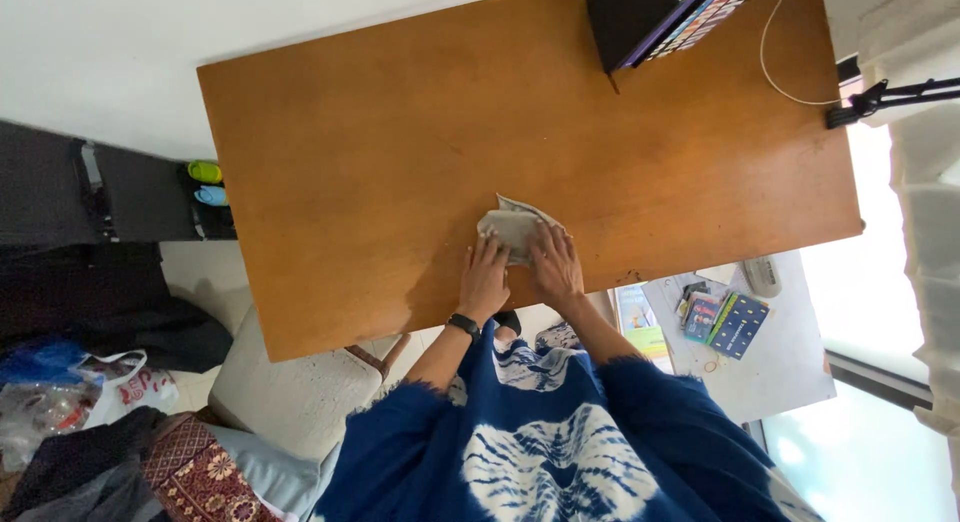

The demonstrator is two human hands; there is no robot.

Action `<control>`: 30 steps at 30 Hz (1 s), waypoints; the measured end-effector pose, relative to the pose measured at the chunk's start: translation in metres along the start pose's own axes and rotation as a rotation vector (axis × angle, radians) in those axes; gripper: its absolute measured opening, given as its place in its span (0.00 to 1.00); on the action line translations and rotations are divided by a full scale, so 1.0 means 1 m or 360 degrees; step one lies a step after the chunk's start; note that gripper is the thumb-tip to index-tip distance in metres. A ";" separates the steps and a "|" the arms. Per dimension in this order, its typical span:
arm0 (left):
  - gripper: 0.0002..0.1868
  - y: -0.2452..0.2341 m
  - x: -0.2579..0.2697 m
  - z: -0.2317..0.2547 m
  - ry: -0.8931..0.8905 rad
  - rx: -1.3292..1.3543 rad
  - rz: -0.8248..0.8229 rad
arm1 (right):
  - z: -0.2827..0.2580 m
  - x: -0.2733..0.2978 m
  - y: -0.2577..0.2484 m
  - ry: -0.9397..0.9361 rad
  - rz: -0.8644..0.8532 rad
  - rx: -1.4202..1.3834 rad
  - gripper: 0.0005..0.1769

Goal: Organizing items on a desk and cleaning a desk lamp with a cloth.

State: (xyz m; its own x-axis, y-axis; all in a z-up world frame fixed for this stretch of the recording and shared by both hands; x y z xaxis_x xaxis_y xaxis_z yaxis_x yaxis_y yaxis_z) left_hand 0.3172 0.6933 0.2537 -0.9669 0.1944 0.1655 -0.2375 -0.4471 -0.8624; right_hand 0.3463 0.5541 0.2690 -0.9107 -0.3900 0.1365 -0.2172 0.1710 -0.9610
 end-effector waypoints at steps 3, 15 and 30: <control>0.34 0.008 0.002 0.002 0.0013 -0.0107 -0.0017 | 0.001 0.005 0.005 -0.0067 0.0103 -0.0109 0.35; 0.18 -0.037 -0.040 0.030 0.0050 0.0359 0.0335 | 0.042 0.001 -0.048 0.0276 0.0250 -0.0556 0.22; 0.29 -0.112 -0.276 0.152 -0.0251 0.1289 0.0409 | 0.169 -0.125 -0.227 0.0277 0.0803 -0.0404 0.32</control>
State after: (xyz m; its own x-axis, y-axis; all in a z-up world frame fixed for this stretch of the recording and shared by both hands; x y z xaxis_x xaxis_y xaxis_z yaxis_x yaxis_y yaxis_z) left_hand 0.5960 0.5569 0.3777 -0.9872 -0.0946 0.1281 0.0547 -0.9569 -0.2851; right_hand 0.5689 0.4114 0.4295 -0.9629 -0.0538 -0.2643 0.1997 0.5164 -0.8327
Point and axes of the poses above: each hand's wrist, its own x-axis away from the middle knuckle, its own y-axis out of the palm, z = x × y, the point moved 6 cm from there along -x, towards the middle knuckle, and after that the axes turned 2 degrees about z, right-handed, at the moved point
